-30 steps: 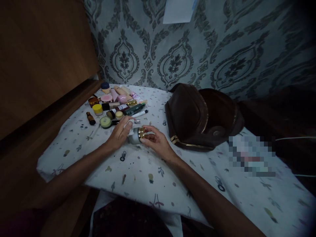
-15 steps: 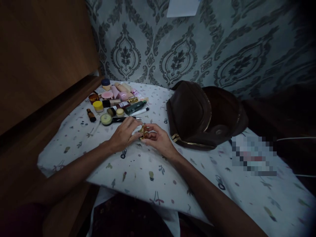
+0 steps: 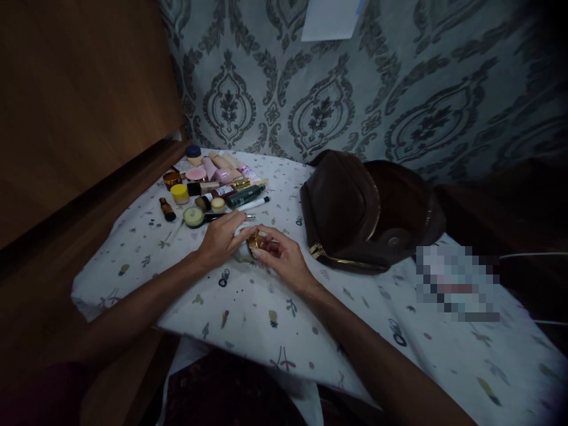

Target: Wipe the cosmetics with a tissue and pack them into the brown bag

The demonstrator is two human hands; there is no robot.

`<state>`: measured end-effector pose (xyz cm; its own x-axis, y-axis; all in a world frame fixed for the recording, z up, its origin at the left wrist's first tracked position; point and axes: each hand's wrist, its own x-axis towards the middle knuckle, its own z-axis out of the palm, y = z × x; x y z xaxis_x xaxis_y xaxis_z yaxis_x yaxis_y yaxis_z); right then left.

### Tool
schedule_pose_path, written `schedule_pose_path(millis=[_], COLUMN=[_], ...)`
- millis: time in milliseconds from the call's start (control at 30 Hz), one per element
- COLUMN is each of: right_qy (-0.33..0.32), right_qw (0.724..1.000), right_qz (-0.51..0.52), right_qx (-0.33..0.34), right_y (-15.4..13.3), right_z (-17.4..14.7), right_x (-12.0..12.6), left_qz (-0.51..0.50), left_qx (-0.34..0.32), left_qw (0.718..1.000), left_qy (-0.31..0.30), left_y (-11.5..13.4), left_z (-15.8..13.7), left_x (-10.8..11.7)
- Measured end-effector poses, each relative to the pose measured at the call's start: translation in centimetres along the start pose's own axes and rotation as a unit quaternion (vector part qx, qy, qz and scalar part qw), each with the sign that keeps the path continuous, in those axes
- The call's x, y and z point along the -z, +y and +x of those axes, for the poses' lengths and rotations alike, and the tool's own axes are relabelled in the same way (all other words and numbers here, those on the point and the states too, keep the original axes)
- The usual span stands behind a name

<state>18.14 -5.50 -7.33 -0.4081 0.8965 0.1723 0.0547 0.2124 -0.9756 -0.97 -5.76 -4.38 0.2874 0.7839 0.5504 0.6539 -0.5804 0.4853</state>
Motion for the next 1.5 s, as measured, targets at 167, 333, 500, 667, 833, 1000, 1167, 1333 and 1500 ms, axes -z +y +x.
schedule_pose_path(millis=[167, 333, 500, 667, 833, 1000, 1167, 1333, 1500], right_qy=[-0.019, -0.033, -0.091, -0.093, -0.067, -0.074, -0.064, -0.041, -0.040], right_qw=[0.998, 0.997, 0.989, 0.989, 0.994, 0.996, 0.998, 0.998, 0.998], right_qz=[0.040, 0.057, 0.114, 0.106, 0.066, 0.024, 0.006, 0.009, 0.033], right_qx=[-0.050, -0.045, -0.041, -0.044, -0.056, -0.038, -0.029, -0.039, -0.041], right_y=[-0.2, -0.2, -0.2, 0.2, 0.5, 0.2, -0.1, 0.1, 0.4], right_z=[0.0, 0.1, 0.0, 0.2, 0.0, -0.3, -0.2, 0.0, 0.1], right_x=[0.1, 0.8, 1.5, 1.5, 1.1, 0.8, 0.8, 0.8, 1.0], left_qz=[-0.025, -0.029, -0.015, 0.050, 0.081, 0.059, 0.043, 0.020, 0.001], left_qx=[-0.007, -0.033, -0.031, -0.003, 0.018, 0.039, 0.001, -0.063, -0.052], left_qw=[0.999, 0.997, 0.999, 0.999, 0.996, 0.996, 0.995, 0.990, 0.992], left_qy=[-0.031, -0.066, -0.033, 0.011, -0.036, -0.050, -0.090, -0.127, -0.112], left_y=[0.4, 0.5, 0.6, 0.2, -0.2, 0.1, 1.3, 1.6, 0.8], left_z=[-0.6, -1.2, -1.2, -0.4, 0.5, 0.5, -1.1, -3.2, -3.4], left_x=[0.1, -0.2, -0.7, -0.7, -0.4, -0.4, 0.1, 0.2, -0.3])
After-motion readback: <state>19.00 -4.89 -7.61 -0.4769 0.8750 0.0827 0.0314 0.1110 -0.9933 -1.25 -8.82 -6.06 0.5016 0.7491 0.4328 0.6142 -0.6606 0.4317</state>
